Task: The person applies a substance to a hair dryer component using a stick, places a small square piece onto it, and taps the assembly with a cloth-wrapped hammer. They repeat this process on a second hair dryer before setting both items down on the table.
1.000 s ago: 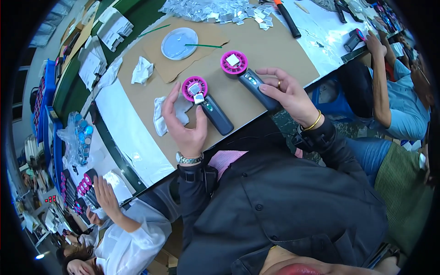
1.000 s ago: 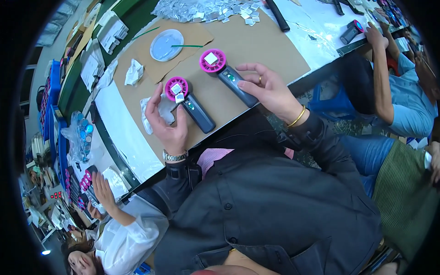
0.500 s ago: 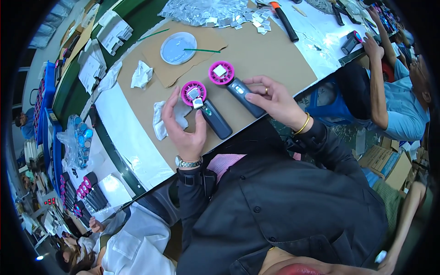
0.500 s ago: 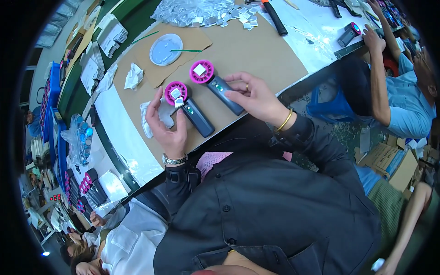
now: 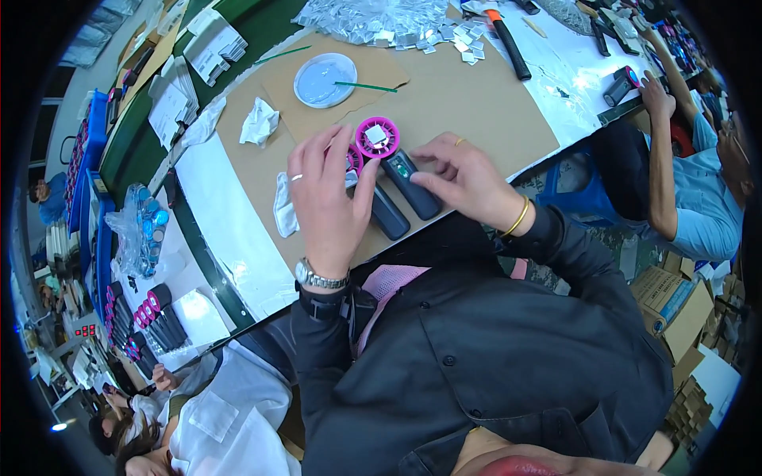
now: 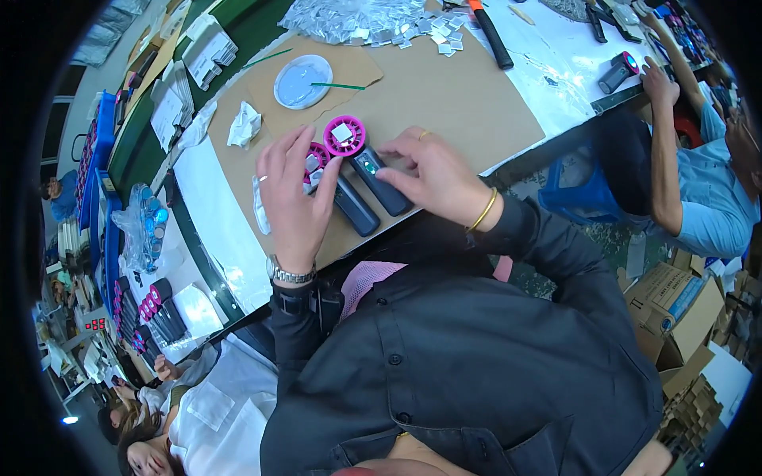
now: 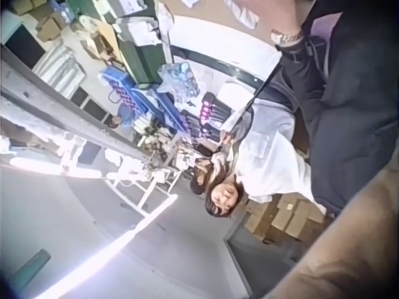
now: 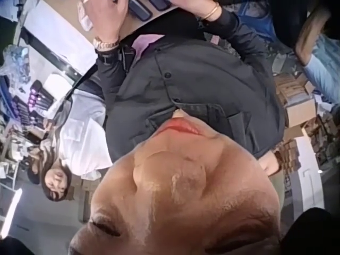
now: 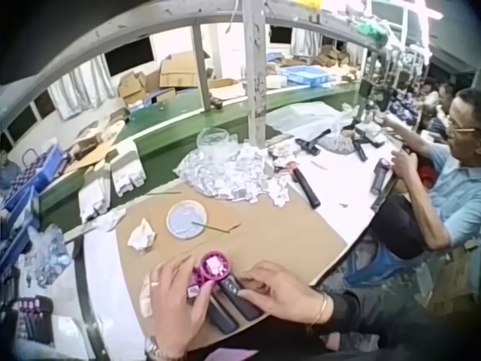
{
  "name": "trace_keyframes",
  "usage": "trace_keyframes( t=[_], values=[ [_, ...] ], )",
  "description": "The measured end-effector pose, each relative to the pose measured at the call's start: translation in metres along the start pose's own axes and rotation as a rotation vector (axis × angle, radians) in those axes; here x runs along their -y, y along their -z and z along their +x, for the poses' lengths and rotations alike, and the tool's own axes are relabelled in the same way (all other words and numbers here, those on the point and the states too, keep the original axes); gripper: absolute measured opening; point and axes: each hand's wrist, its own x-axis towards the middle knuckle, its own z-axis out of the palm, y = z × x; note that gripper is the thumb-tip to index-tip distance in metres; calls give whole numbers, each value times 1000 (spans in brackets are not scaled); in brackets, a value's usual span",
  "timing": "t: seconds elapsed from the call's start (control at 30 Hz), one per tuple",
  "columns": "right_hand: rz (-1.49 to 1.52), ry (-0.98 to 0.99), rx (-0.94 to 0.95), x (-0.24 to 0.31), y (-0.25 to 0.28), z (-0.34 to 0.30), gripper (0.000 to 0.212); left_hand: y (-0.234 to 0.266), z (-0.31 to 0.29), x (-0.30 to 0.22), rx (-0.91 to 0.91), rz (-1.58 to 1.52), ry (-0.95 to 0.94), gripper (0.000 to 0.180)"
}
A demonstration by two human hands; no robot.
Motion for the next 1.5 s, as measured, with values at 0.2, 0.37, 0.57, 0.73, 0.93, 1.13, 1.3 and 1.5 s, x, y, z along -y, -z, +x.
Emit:
trace_keyframes(
  t=[0.2,0.37,0.57,0.73,0.93,1.13,1.3,1.5],
  values=[
    [-173,186,-128,5,32,47,30,-1,22,-1,82,114,-50,41],
    [-190,133,4,15,32,61,30,-2,36,-4,141,162,-56,25],
    [-260,133,135,18,5,29,49,-5,54,-8,205,204,-109,15],
    [-207,117,127,10,-3,26,59,-14,63,-11,277,244,-41,20],
    [-192,159,83,5,-8,25,59,-26,67,-11,294,320,96,27],
    [-190,130,87,6,-8,22,58,-20,66,-22,311,394,161,28],
    [-253,170,54,3,-10,21,52,-17,63,-29,307,370,137,28],
    [-257,164,61,4,-10,23,46,-21,55,-28,274,406,62,28]
  ],
)
